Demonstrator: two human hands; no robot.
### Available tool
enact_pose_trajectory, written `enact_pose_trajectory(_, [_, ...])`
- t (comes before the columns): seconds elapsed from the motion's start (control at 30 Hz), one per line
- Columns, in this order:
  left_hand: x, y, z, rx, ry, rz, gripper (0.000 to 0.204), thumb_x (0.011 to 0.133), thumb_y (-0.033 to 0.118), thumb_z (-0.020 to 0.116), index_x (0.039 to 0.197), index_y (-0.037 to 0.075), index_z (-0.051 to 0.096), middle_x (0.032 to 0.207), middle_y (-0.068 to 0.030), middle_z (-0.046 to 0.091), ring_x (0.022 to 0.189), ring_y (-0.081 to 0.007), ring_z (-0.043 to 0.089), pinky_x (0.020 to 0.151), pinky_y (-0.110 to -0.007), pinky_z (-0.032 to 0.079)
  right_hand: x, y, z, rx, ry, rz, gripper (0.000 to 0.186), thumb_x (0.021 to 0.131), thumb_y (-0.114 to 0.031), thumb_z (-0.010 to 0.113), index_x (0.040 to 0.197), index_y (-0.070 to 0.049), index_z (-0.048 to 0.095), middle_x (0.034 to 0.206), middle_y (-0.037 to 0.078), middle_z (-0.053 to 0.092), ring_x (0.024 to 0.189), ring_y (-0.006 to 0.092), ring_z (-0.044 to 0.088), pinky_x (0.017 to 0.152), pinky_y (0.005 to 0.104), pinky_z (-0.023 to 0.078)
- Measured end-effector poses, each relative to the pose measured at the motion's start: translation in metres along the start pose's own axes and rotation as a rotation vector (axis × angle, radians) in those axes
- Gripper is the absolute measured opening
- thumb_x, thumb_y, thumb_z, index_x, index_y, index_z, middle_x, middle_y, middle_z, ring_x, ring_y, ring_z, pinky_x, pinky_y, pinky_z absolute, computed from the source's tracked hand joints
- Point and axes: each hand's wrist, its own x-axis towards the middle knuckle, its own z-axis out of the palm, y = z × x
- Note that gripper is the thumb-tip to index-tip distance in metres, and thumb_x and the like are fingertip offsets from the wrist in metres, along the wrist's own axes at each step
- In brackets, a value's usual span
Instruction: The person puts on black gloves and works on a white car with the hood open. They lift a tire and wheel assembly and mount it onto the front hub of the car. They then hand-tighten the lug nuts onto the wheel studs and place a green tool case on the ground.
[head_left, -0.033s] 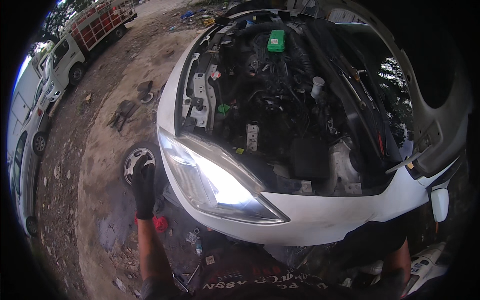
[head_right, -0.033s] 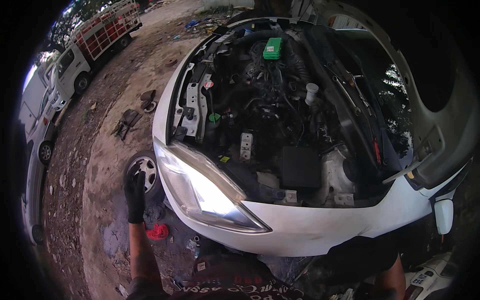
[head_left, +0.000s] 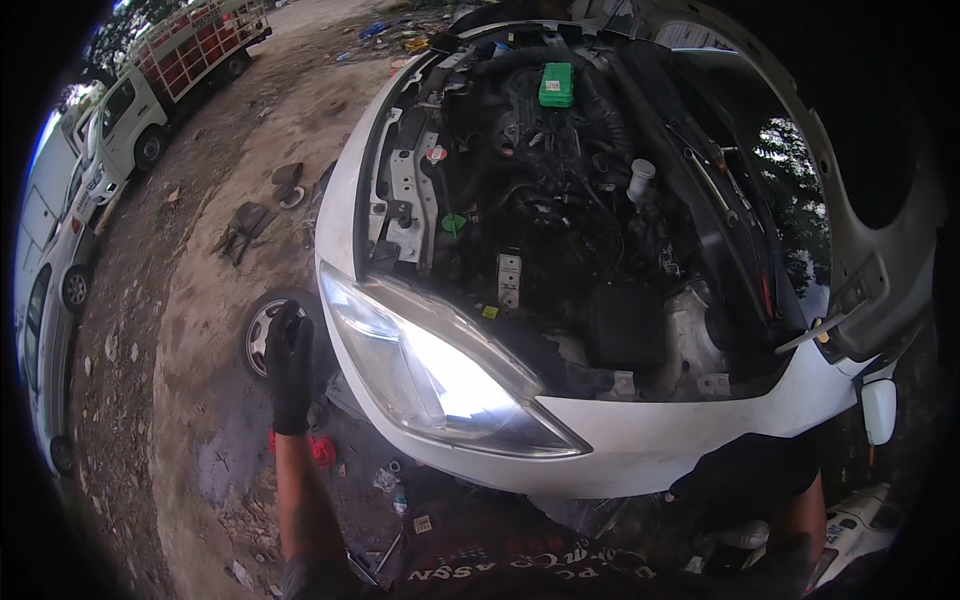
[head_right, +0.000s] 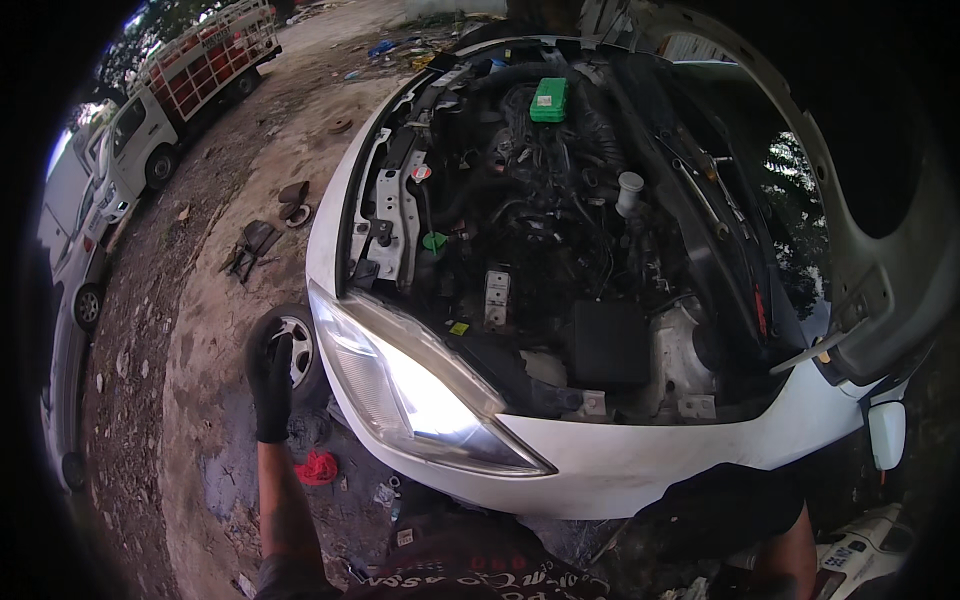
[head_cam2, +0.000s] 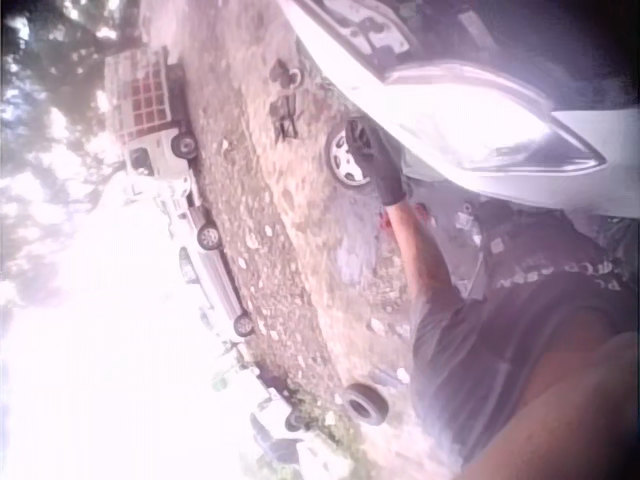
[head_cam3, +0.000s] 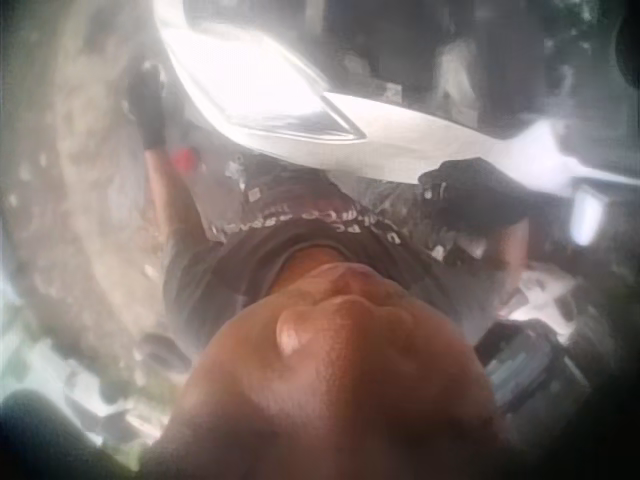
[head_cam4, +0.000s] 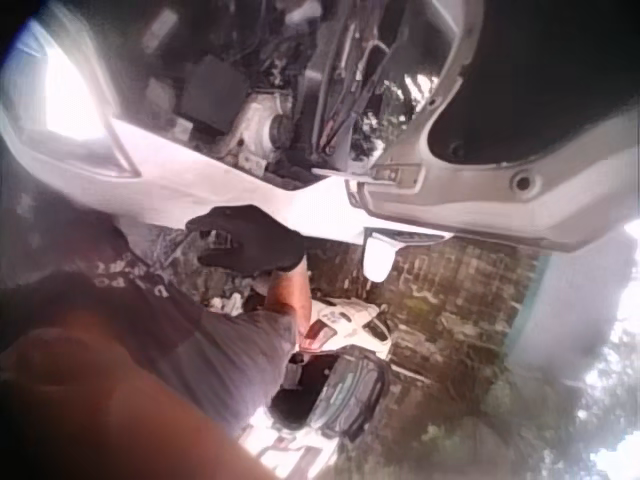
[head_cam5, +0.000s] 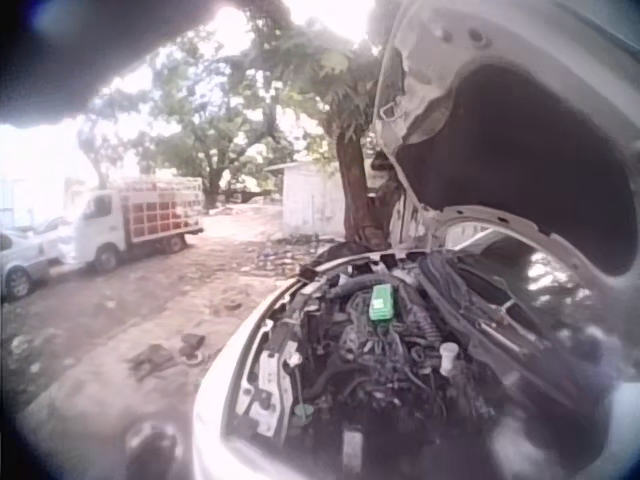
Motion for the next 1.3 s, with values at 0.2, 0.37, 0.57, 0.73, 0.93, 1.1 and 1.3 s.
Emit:
enact_pose_trajectory(0.2, [0.155, 0.023, 0.063, -0.236, -0.263, 0.278, 0.041, 0.095, 0.011, 0.064, 0.133, 0.001, 0.055, 0.124, -0.0101, 0.063, 0.111, -0.0165, 0.06, 0.096, -0.031, 0.047, 0.123, -0.041, -0.111, -0.037, 0.273, 0.352, 0.063, 0.081, -0.022, 0.08, 0.136, -0.008, 0.054, 0.116, 0.014, 0.066, 0.093, 0.0205, 0.069, 0.077, 0.0323, 0.056])
enact_pose_trajectory(0.37, [0.259, 0.042, 0.129, -0.225, -0.709, 0.289, 0.036, 0.096, 0.017, 0.064, 0.128, 0.002, 0.058, 0.118, -0.0097, 0.065, 0.107, -0.0164, 0.062, 0.096, -0.031, 0.047, 0.237, 0.001, -0.182, -0.22, 0.492, 0.353, 0.075, 0.082, -0.027, 0.079, 0.145, -0.006, 0.043, 0.134, 0.023, 0.055, 0.119, 0.031, 0.059, 0.098, 0.0385, 0.049])
enact_pose_trajectory(0.57, [0.327, 0.052, 0.206, -0.227, -0.975, 0.577, 0.037, 0.09, 0.02, 0.067, 0.123, 0.003, 0.062, 0.107, -0.0158, 0.065, 0.093, -0.0251, 0.065, 0.083, -0.035, 0.051, 0.354, 0.069, -0.304, -0.422, 0.637, 0.474, 0.101, 0.078, -0.053, 0.077, 0.152, -0.005, 0.027, 0.145, 0.028, 0.043, 0.133, 0.0393, 0.046, 0.109, 0.043, 0.04])
enact_pose_trajectory(0.73, [0.347, 0.012, 0.213, -0.076, -1.063, 0.505, 0.032, 0.087, 0.02, 0.068, 0.115, 0.005, 0.065, 0.095, -0.0169, 0.065, 0.085, -0.033, 0.064, 0.077, -0.041, 0.049, 0.477, 0.131, -0.389, -0.509, 0.826, 0.631, 0.125, 0.068, -0.07, 0.075, 0.157, -0.009, 0.012, 0.152, 0.036, 0.024, 0.136, 0.0493, 0.037, 0.112, 0.0469, 0.035])
enact_pose_trajectory(0.93, [0.344, 0.004, 0.219, -0.152, -0.959, 0.606, 0.036, 0.083, 0.02, 0.073, 0.114, 0.004, 0.064, 0.1, -0.015, 0.065, 0.092, -0.0325, 0.063, 0.081, -0.042, 0.049, 0.57, 0.323, -0.469, -0.582, 0.94, 0.982, 0.138, 0.058, -0.083, 0.068, 0.157, -0.009, 0.007, 0.156, 0.034, 0.01, 0.139, 0.0504, 0.032, 0.112, 0.0502, 0.034])
enact_pose_trajectory(1.1, [0.35, 0.006, 0.207, -0.185, -0.916, 0.588, 0.04, 0.082, 0.021, 0.074, 0.116, 0.003, 0.063, 0.104, -0.0148, 0.065, 0.097, -0.0332, 0.063, 0.085, -0.042, 0.049, 0.624, 0.353, -0.469, -0.284, 1.267, 1.151, 0.115, 0.062, -0.071, 0.073, 0.154, -0.02, 0.027, 0.145, 0.029, 0.042, 0.127, 0.0415, 0.051, 0.101, 0.0485, 0.046])
enact_pose_trajectory(1.3, [0.342, 0.001, 0.216, -0.129, -0.876, 0.628, 0.038, 0.083, 0.019, 0.075, 0.115, 0.002, 0.063, 0.101, -0.0142, 0.066, 0.092, -0.0302, 0.065, 0.081, -0.04, 0.051, 0.558, 0.346, -0.462, -0.262, 1.501, 0.845, 0.075, 0.072, -0.055, 0.071, 0.131, -0.009, 0.059, 0.123, 0.024, 0.062, 0.115, 0.0345, 0.061, 0.095, 0.0413, 0.048])
